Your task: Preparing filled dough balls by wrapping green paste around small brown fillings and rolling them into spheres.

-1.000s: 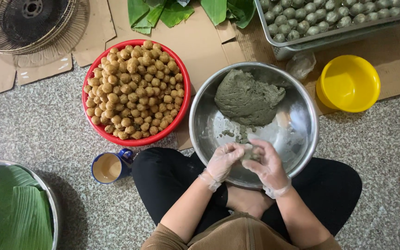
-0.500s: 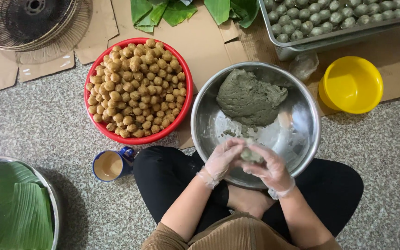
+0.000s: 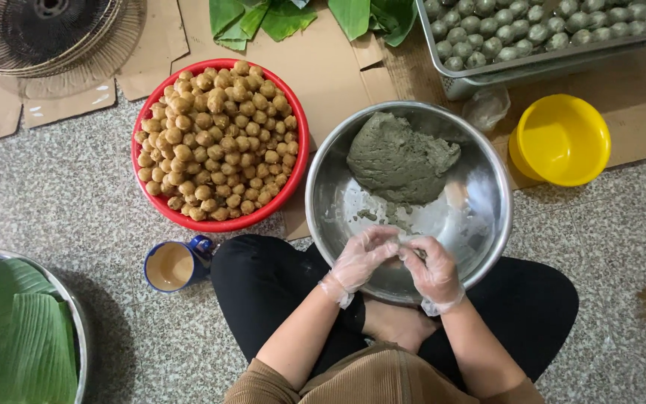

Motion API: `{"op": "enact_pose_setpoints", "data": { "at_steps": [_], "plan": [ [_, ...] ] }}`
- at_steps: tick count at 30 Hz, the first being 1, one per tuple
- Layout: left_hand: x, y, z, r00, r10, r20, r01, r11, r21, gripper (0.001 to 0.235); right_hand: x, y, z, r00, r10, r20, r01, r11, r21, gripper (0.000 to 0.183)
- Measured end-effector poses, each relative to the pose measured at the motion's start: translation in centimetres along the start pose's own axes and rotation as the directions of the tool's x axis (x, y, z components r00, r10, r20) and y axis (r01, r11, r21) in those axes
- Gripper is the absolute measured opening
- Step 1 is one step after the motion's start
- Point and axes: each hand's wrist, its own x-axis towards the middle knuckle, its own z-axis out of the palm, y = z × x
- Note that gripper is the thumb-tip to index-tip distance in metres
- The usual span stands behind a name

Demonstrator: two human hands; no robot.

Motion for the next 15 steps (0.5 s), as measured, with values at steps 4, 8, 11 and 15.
{"op": "enact_pose_setpoints", "data": {
  "at_steps": [4,8,11,15],
  "plan": [
    [0.1,0.6,0.7,0.997,-0.056,-0.053,0.052,0.996,-0.067,0.036,-0.9,2.4,0.2,0.922,0.363,0.136,-0.371,0.729,0.575,0.007],
    [-0.2,1.5,0.2,0.990,-0.113,-0.089,0.097,0.982,-0.164,0.065,2.7,-0.5,-1.8,0.970,-0.023,0.243,-0.051,0.955,0.292,0.039],
    [0.0,0.6,0.1,0.989,-0.110,-0.103,0.104,0.993,-0.062,0.080,1.5,0.3,-0.2,0.960,-0.077,0.270,0.024,0.981,0.195,0.047],
    [-2.2,3.3,1.8,0.977,-0.134,-0.168,0.165,0.968,0.187,0.081,1.1,-2.4,3.0,0.967,-0.195,0.163,0.162,0.967,0.195,0.040]
  ]
}}
